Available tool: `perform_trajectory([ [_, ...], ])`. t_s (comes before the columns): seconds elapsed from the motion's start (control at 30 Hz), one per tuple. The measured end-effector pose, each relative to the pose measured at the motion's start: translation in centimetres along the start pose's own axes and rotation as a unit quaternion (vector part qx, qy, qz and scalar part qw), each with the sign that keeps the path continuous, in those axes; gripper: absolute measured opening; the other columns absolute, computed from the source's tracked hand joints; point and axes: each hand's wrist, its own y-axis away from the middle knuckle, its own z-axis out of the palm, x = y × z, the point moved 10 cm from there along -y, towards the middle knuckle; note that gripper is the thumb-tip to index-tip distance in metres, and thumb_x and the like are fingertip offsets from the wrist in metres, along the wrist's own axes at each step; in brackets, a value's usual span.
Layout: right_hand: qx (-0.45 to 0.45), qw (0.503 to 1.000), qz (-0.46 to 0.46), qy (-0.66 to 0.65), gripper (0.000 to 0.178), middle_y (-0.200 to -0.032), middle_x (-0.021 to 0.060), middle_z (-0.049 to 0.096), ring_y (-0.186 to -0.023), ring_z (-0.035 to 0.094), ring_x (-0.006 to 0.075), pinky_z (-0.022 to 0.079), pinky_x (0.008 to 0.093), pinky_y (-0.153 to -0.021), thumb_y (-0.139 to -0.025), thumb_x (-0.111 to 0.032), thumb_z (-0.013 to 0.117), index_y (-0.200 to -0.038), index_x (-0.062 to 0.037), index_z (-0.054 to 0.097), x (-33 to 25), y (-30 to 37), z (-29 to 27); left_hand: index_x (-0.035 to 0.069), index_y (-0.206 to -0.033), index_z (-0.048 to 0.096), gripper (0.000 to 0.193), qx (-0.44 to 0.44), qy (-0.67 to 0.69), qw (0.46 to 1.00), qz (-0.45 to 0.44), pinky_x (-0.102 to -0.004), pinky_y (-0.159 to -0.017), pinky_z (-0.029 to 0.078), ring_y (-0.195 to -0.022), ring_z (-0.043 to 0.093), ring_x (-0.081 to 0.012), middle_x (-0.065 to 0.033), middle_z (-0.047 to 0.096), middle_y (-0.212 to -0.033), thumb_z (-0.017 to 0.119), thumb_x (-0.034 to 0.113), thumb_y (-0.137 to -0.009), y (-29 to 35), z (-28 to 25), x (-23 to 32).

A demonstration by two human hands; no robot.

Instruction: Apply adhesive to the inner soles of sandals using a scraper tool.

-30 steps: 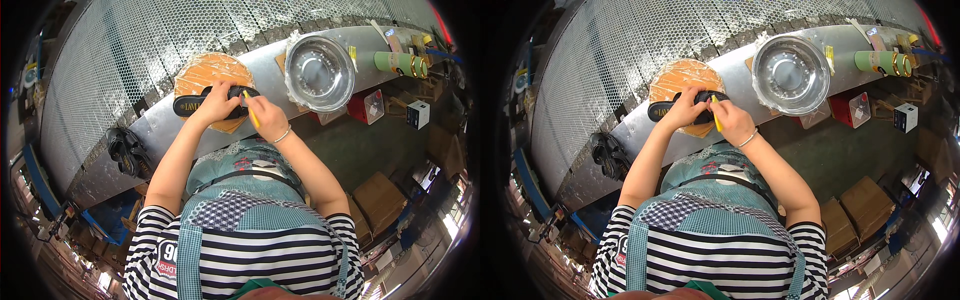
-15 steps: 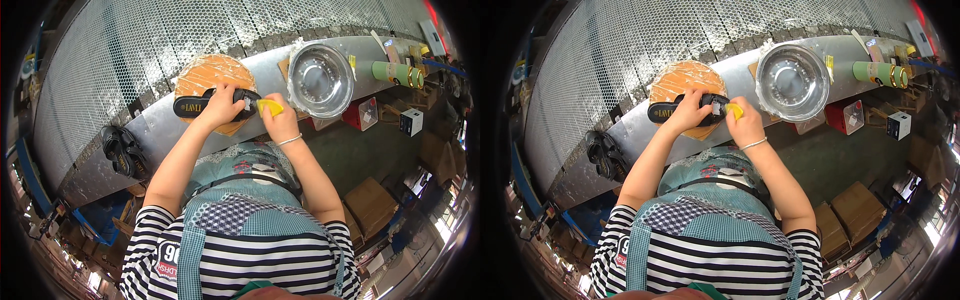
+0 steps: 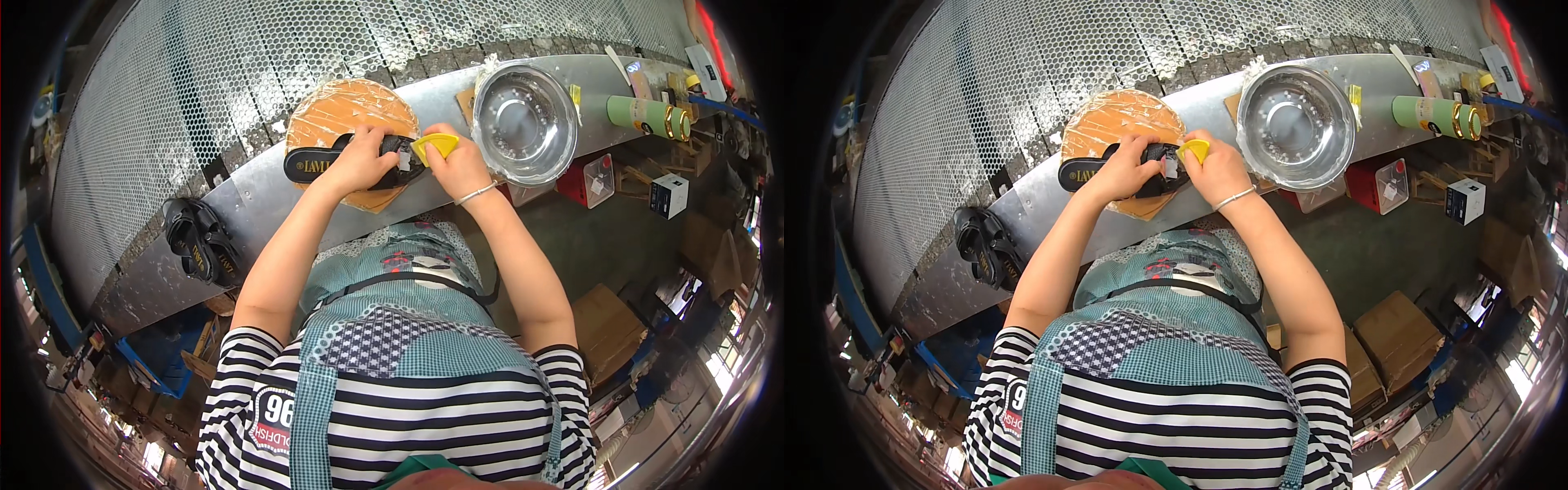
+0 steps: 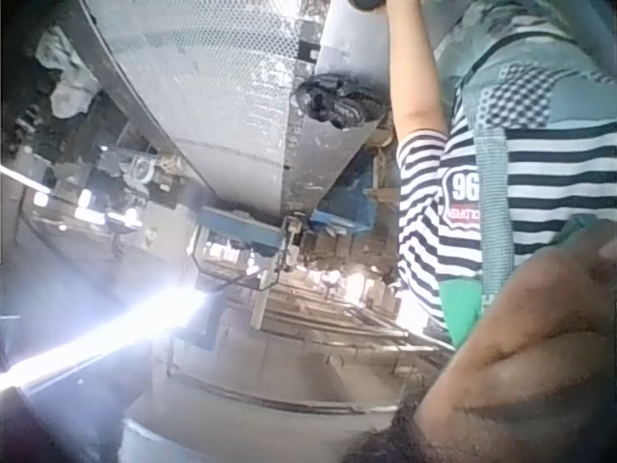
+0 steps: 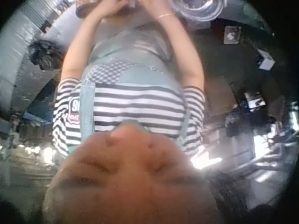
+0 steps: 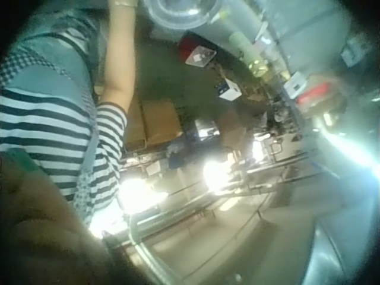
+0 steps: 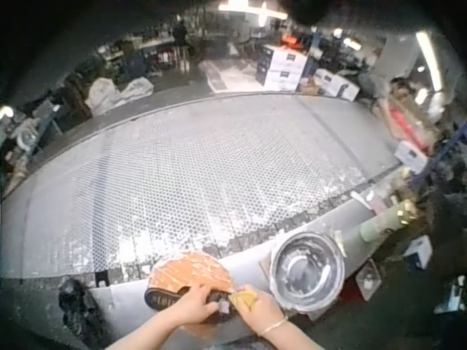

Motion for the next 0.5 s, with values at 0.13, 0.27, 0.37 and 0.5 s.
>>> perform_trajectory([
  [0.13, -0.065, 0.998, 0.018, -0.013, 0.018, -0.081, 0.018, 0.066, -0.07, 0.065, 0.0345, 0.052, 0.0395, -0.065, -0.085, -0.017, 0.057, -0.1, -0.007, 0.061, 0.9, 0.8, 0.8, 0.0, -0.127, 0.049, 0.052, -0.033, 0.027, 0.999, 0.004, -0.035, -0.1, 0.038, -0.117, 0.048, -0.0341, -0.0224, 0.046, -0.123, 0.061, 0.025, -0.083, -0.5, 0.2, -0.4],
  [0.27, -0.014, 0.979, 0.117, -0.168, 0.02, -0.077, 0.0123, 0.066, -0.059, 0.065, 0.0209, 0.051, 0.0314, -0.056, -0.087, -0.016, 0.056, -0.104, -0.0057, 0.06, 2.9, 1.7, 0.0, 0.001, -0.127, 0.049, 0.05, -0.053, 0.04, 0.998, 0.014, -0.0338, -0.101, 0.037, -0.118, 0.047, -0.0301, -0.0199, 0.047, -0.123, 0.06, 0.02, -0.083, -0.5, 0.2, -0.2],
  [0.37, 0.057, 0.968, 0.085, -0.23, 0.022, -0.079, 0.0034, 0.063, -0.056, 0.058, 0.0069, 0.048, 0.0213, -0.05, -0.092, -0.017, 0.057, -0.109, -0.0039, 0.058, 4.3, 1.9, 0.7, 0.001, -0.127, 0.048, 0.048, -0.05, 0.024, 0.998, 0.01, -0.0337, -0.1, 0.037, -0.117, 0.048, -0.0291, -0.0188, 0.048, -0.122, 0.059, 0.018, -0.083, -0.7, 0.4, -0.3],
  [0.5, 0.089, 0.932, 0.092, -0.34, 0.025, -0.088, 0.006, 0.063, -0.06, 0.059, 0.0083, 0.05, 0.0213, -0.052, -0.094, -0.018, 0.056, -0.114, -0.0024, 0.055, 6.0, 2.6, 3.0, 0.001, -0.128, 0.047, 0.048, -0.064, 0.033, 0.997, 0.022, -0.0338, -0.101, 0.036, -0.117, 0.047, -0.0288, -0.0179, 0.048, -0.121, 0.058, 0.016, -0.084, -0.8, 0.4, -0.2],
])
